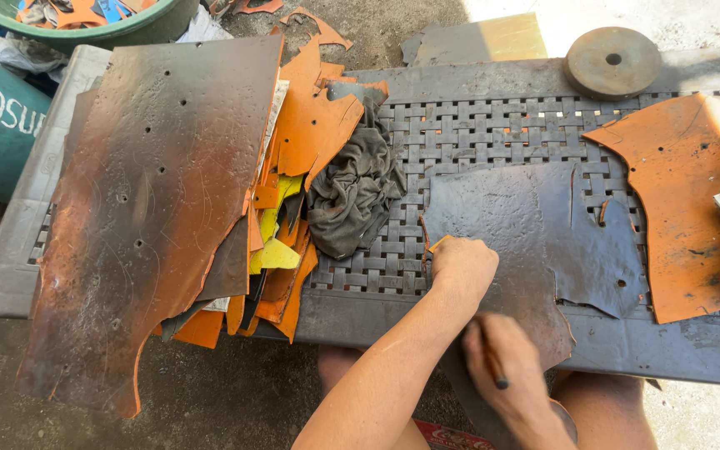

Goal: The person uses a small knife to cut a piece of dark brown leather, following the outline of an orange template placed on top. They repeatedly adjust the template and cut along its edges on a woven table surface.

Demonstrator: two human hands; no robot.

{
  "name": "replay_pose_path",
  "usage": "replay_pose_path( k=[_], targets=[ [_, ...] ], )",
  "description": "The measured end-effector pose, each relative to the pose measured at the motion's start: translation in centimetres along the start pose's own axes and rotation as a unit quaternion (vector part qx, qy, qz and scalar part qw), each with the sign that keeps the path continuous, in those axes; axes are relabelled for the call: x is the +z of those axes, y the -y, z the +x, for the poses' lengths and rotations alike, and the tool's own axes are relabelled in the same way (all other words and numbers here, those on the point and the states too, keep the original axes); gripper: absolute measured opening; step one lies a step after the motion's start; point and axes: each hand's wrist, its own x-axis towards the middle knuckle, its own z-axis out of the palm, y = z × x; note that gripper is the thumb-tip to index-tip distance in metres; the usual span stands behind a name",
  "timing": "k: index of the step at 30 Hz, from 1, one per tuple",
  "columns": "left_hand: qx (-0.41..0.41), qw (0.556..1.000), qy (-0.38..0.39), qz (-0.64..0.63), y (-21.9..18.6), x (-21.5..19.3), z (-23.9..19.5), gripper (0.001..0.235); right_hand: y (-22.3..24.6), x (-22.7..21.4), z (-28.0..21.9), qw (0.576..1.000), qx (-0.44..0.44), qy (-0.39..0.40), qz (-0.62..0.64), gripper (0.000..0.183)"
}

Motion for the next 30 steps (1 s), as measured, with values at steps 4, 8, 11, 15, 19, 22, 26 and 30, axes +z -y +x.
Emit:
replay_pose_path(
  k=[4, 8, 11, 15, 19, 22, 26, 30],
  targets=[
    [-0.027, 0.999, -0.002, -0.035, -0.5, 0.7, 0.4, 0.019, -1.4, -4.6, 2.9, 0.989, 0.069, -0.13, -0.018, 0.016],
    [-0.084, 0.991, 0.071, -0.074, -2.3, 0.9, 2.5, 0.023, -1.0, -8.0, 8.4, 0.984, 0.042, -0.095, 0.144, 0.027],
    [-0.17, 0.976, 0.098, -0.094, -4.6, 1.3, 5.0, 0.025, -0.4, -7.2, 14.3, 0.985, 0.122, 0.075, 0.095, 0.038],
    [-0.173, 0.973, 0.141, -0.051, -6.9, 2.5, 7.0, 0.026, 0.6, -1.5, 19.8, 0.927, -0.043, 0.36, -0.097, 0.033],
    [-0.146, 0.974, 0.172, -0.018, -8.3, 3.8, 7.0, 0.027, -0.3, 1.5, 21.0, 0.833, 0.101, 0.544, -0.02, 0.036],
    [-0.133, 0.974, 0.185, -0.001, -8.7, 4.0, 6.9, 0.027, -1.1, 2.5, 21.3, 0.805, 0.116, 0.582, -0.016, 0.033],
    [-0.115, 0.975, 0.191, 0.015, -9.1, 4.0, 6.7, 0.028, -1.5, 2.7, 21.2, 0.797, 0.141, 0.587, -0.014, 0.033],
    [-0.113, 0.975, 0.193, 0.021, -8.9, 3.8, 6.8, 0.029, -1.1, 2.6, 21.0, 0.79, 0.172, 0.587, -0.039, 0.039]
  ],
)
